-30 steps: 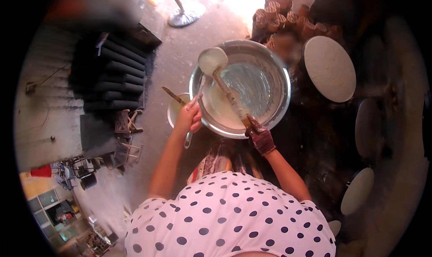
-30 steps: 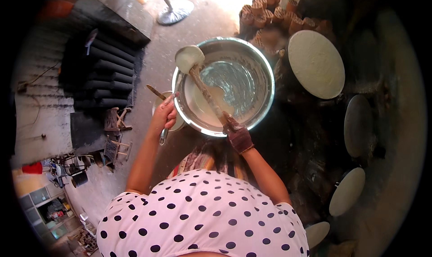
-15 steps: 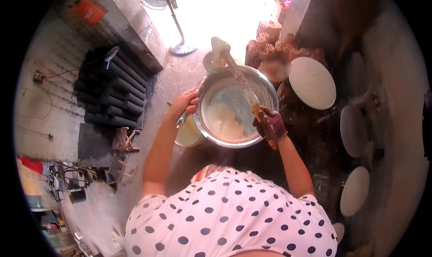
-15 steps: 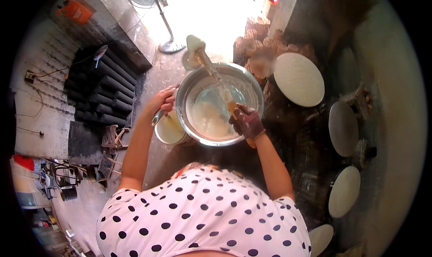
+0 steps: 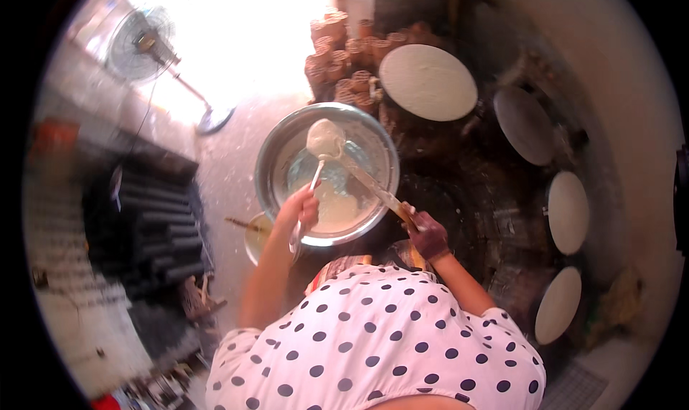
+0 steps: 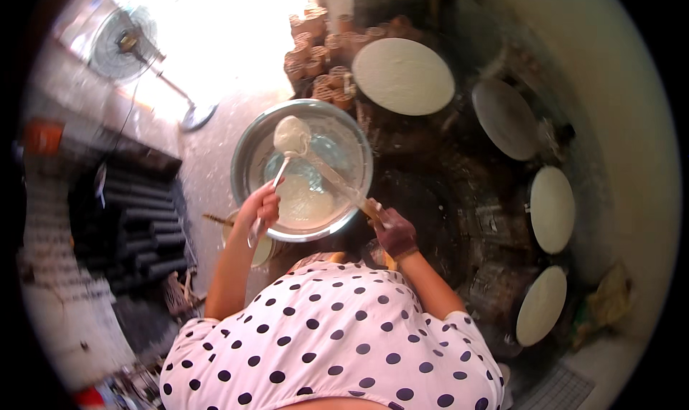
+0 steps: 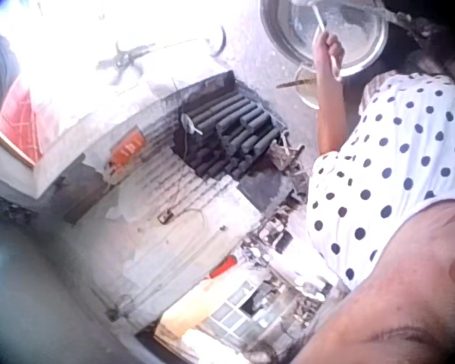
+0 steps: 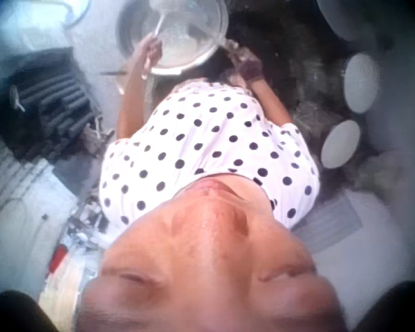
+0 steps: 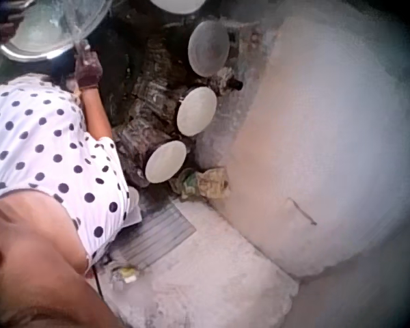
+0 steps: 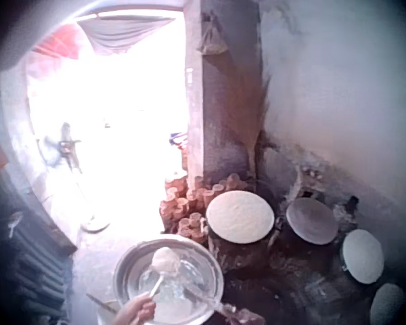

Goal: The person scoops batter from a bowl with a ladle and pours it onto heated griddles, spreads it into thin layers using a wooden stick, and removes the cooked flatbreads by hand.

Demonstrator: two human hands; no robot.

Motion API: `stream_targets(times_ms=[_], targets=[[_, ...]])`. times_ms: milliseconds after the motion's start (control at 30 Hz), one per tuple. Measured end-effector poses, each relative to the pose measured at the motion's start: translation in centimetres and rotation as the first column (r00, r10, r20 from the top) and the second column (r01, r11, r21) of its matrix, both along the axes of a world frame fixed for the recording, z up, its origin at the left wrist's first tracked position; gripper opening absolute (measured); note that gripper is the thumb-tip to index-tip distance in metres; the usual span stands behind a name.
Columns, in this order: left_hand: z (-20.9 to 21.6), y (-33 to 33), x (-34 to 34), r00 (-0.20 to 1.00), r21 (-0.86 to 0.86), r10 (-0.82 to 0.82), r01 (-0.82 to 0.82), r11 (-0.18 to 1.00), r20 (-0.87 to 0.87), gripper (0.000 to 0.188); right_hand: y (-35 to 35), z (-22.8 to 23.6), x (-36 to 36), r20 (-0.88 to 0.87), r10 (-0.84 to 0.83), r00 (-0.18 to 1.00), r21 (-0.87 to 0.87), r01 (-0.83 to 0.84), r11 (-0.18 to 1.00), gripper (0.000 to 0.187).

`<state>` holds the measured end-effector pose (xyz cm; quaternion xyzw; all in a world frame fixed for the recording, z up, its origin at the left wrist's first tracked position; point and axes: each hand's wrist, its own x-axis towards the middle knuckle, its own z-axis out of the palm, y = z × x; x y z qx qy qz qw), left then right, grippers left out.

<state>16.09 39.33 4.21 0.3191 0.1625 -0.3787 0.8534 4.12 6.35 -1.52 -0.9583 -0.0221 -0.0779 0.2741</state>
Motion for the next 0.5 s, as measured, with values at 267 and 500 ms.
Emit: stream_targets(times_ms=[267,500], targets=[[-5.0,-16.8,4.5,0.96,-0.186,-0.244,0.218,0.958,-0.134,0.04,-7.6,-2.2,-6.2,0.06,-0.362,0.93,-0.048,0.365,0.93,0.055],[-1.5,-36.9,4.5,0.859,-0.111,-0.511,0.506,0.855,-0.019,0.031,-18.4,-2.9,-9.7,0.132,-0.62,0.774,-0.018,0.627,0.779,0.053]])
